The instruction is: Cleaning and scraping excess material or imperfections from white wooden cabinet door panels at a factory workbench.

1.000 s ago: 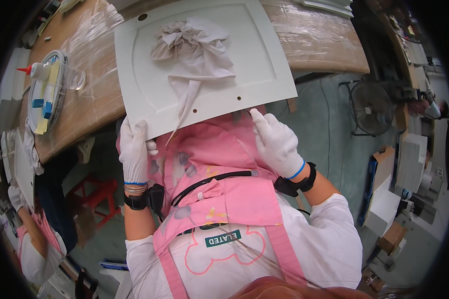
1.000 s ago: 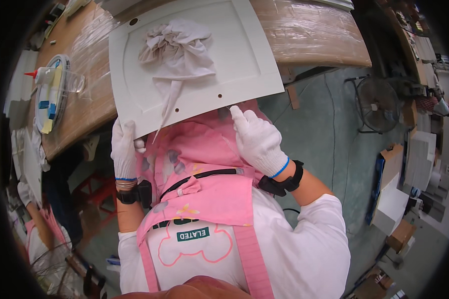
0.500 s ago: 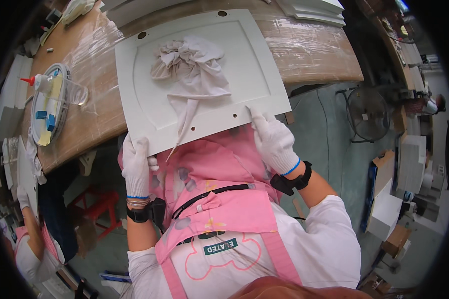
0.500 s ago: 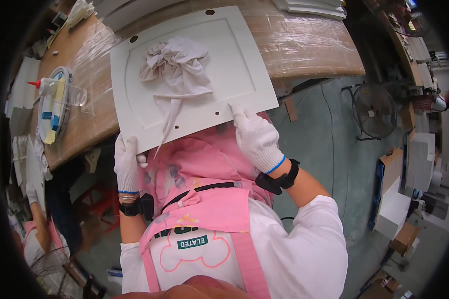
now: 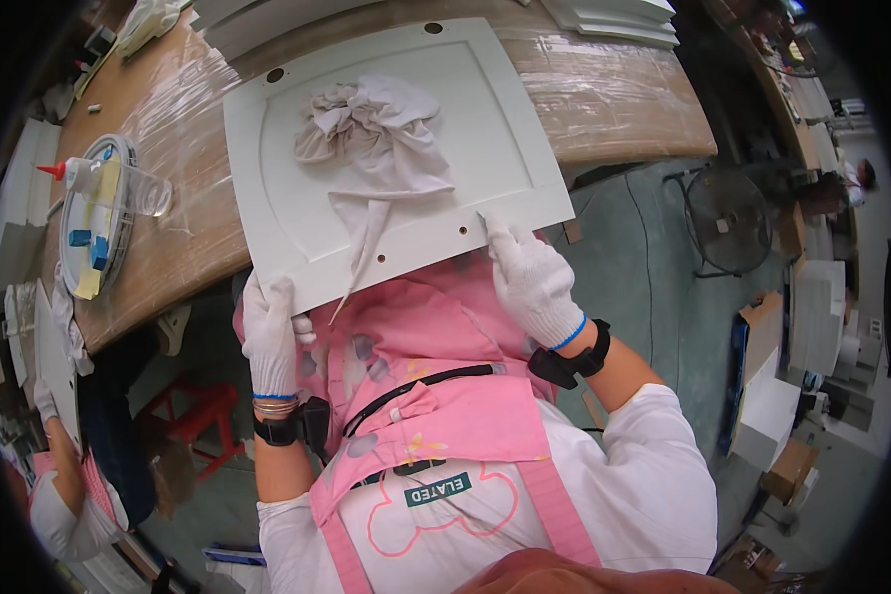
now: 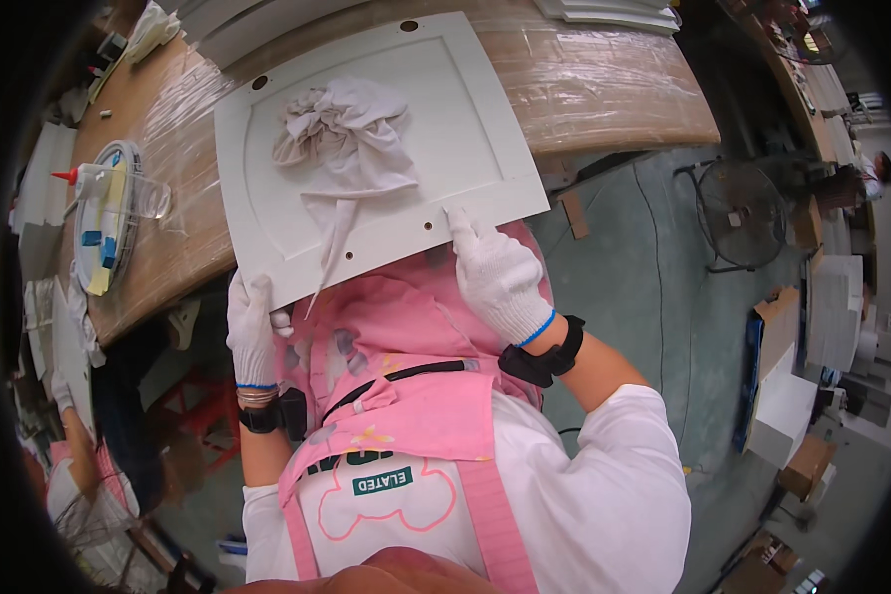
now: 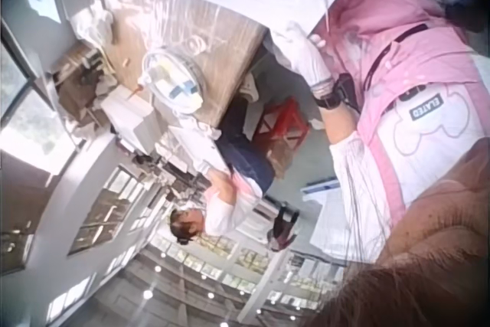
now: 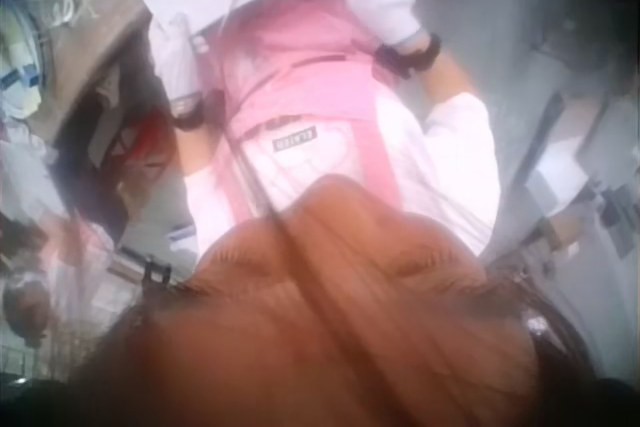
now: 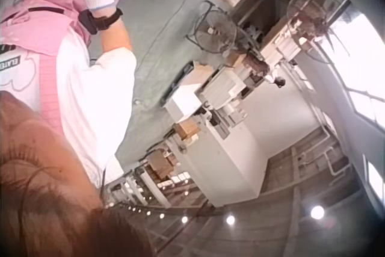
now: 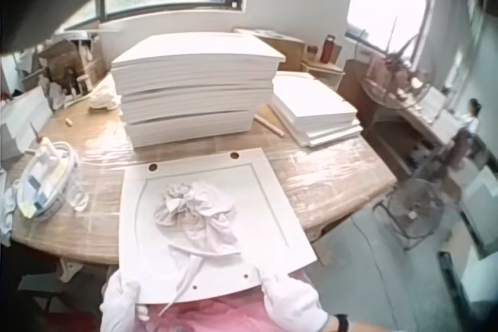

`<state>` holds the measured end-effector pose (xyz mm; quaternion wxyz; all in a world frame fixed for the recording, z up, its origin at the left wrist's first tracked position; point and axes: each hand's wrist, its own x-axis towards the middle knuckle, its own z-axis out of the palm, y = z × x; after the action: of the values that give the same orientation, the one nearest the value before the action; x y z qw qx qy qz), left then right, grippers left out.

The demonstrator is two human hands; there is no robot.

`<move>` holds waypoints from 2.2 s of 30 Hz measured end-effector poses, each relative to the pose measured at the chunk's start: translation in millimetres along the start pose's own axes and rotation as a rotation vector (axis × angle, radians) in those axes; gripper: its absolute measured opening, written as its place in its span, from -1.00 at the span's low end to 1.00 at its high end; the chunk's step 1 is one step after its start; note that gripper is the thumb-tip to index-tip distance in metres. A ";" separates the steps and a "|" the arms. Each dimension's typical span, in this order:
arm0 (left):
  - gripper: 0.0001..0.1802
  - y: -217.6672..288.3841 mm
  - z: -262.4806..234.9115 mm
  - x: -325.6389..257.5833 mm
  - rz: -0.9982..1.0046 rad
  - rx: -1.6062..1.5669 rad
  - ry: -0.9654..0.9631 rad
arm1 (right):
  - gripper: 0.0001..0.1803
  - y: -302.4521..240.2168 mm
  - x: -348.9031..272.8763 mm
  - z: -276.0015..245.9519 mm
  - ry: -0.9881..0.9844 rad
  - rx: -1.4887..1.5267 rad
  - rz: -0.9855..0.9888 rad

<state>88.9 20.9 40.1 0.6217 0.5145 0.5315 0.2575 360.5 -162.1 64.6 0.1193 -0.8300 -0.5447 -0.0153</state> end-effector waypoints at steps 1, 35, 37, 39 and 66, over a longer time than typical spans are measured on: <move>-0.53 -0.8 -0.9 1.4 -0.003 -0.017 -0.008 | -0.44 0.3 0.1 1.1 -0.007 -0.004 -0.010; -0.56 6.5 2.8 -2.7 -0.062 -0.071 0.010 | -0.68 64.5 -7.6 -20.6 0.208 0.023 0.181; -0.53 4.9 1.2 -0.4 -0.081 -0.072 0.002 | -0.68 66.4 -9.4 -19.8 0.164 -0.014 0.219; -0.52 2.1 -2.1 1.4 -0.077 -0.064 -0.014 | -0.68 67.5 -10.5 -20.0 0.119 -0.047 0.256; -0.54 2.7 1.1 -1.6 -0.047 -0.052 0.002 | -0.53 68.1 19.3 -13.5 0.082 0.005 0.026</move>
<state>90.0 20.0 43.1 0.6402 0.4854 0.5370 0.2571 431.6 -173.3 68.3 0.1436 -0.8353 -0.5287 -0.0463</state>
